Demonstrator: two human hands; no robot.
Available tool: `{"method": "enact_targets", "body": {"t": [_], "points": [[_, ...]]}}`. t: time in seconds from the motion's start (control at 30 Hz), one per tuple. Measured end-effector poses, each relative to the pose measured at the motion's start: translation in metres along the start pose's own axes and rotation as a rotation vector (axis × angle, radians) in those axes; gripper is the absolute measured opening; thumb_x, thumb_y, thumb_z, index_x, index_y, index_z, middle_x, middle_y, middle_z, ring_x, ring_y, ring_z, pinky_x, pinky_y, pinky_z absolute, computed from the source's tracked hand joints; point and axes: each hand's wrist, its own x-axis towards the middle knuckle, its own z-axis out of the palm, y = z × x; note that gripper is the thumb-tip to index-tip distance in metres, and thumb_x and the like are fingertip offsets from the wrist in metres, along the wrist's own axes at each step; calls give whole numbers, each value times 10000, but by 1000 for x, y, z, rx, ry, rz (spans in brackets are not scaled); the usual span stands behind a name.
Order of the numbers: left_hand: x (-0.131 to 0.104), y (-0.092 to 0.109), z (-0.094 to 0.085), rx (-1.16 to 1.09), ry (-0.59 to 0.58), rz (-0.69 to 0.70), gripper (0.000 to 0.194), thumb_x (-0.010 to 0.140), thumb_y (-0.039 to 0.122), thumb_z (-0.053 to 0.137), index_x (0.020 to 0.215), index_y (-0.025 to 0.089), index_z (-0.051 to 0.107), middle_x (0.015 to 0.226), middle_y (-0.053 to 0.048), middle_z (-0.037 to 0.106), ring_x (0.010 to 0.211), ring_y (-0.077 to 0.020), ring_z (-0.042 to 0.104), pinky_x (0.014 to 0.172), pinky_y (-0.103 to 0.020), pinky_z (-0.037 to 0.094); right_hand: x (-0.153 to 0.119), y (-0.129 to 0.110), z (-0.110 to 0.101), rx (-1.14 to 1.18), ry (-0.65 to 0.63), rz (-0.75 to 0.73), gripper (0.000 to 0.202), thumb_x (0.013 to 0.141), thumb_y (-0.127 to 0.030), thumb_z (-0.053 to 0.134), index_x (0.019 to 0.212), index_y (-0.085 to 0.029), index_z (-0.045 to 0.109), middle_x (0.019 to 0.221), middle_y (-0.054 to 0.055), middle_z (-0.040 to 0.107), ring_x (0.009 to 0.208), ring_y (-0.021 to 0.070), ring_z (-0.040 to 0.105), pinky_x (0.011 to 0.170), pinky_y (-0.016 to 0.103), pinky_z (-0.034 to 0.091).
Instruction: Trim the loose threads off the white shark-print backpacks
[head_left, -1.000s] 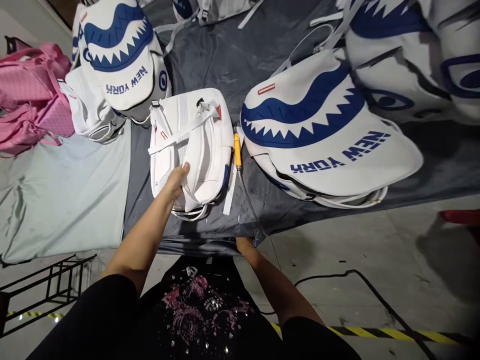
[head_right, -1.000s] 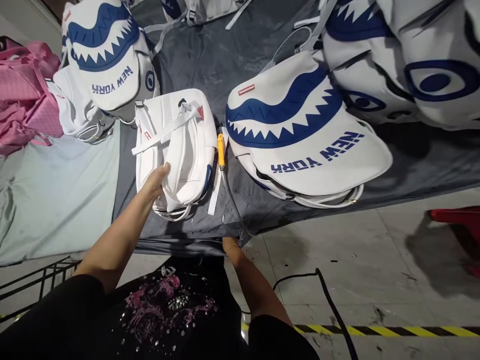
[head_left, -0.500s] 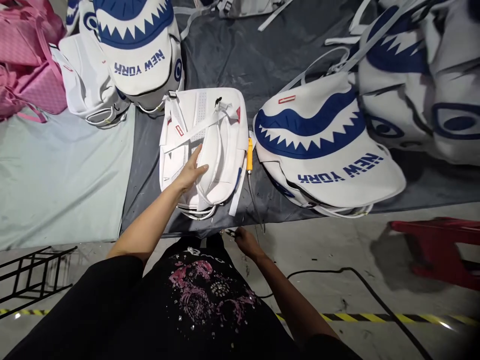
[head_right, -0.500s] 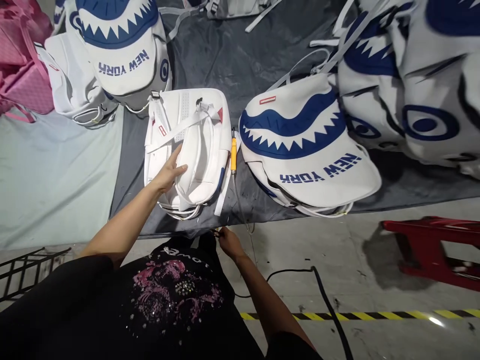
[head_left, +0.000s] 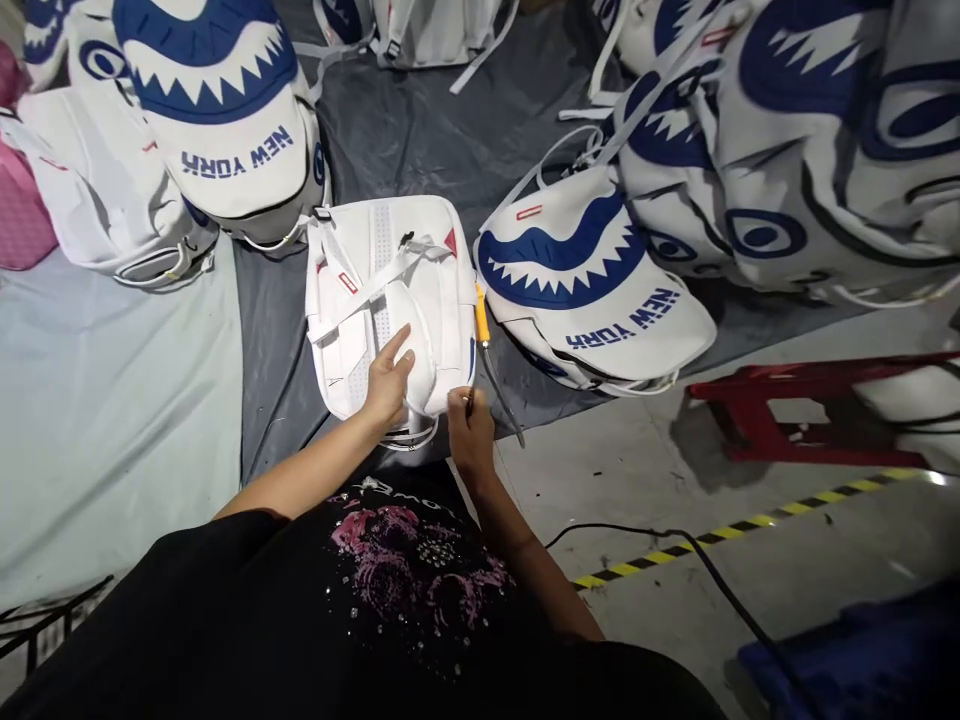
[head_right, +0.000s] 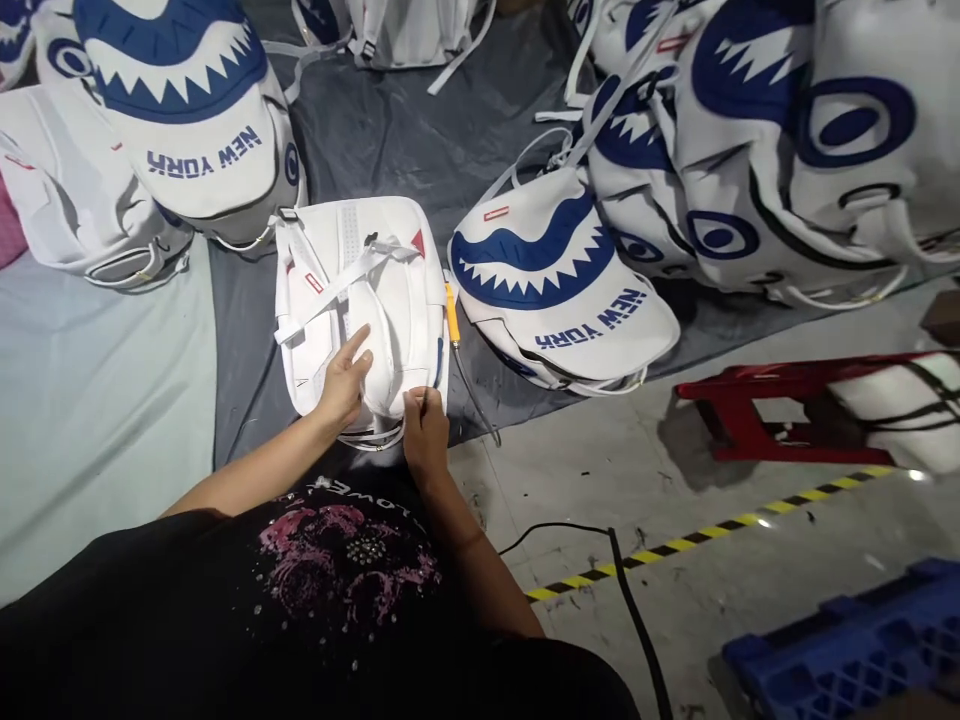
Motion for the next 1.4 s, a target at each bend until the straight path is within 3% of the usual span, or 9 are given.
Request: {"method": "enact_targets", "body": {"t": [0.07, 0.2, 0.47, 0.93, 1.4], "points": [[-2, -2, 7, 20, 36, 28, 494, 870, 391, 655, 1334, 244, 572, 1496, -48, 502, 1449, -220, 370, 1222, -440, 259, 1, -1, 2, -99, 28, -1, 368, 897, -568, 486, 916, -203, 533, 663, -23, 568, 618, 164, 531, 622, 294, 400], [-4, -3, 15, 46, 64, 53, 443, 901, 379, 627, 1326, 265, 570, 1501, -29, 496, 1465, -208, 341, 1231, -432, 245, 1, 8, 7, -141, 63, -61, 395, 961, -556, 348, 925, -209, 535, 738, 14, 618, 697, 187, 566, 672, 312, 412], [-3, -3, 17, 109, 43, 46, 540, 810, 397, 749, 1306, 277, 572, 1511, -44, 478, 1470, -251, 325, 1215, -451, 267, 5, 26, 13, -122, 67, -84, 395, 937, -571, 445, 1041, -195, 504, 825, 47, 661, 726, 204, 605, 690, 319, 438], [-7, -5, 27, 230, 53, 99, 525, 810, 447, 731, 1283, 288, 565, 1477, -34, 505, 1445, -257, 361, 1209, -461, 264, 4, 26, 10, -141, 27, -100, 434, 968, -604, 366, 1071, -205, 503, 890, 71, 665, 746, 218, 615, 672, 317, 421], [-8, -6, 23, 227, 34, 170, 529, 799, 485, 723, 1263, 273, 583, 1427, -39, 549, 1412, -257, 404, 1211, -454, 250, 10, 16, 6, -284, 60, -181, 416, 993, -562, 352, 1080, -203, 542, 809, 54, 666, 695, 208, 591, 634, 291, 372]]}}
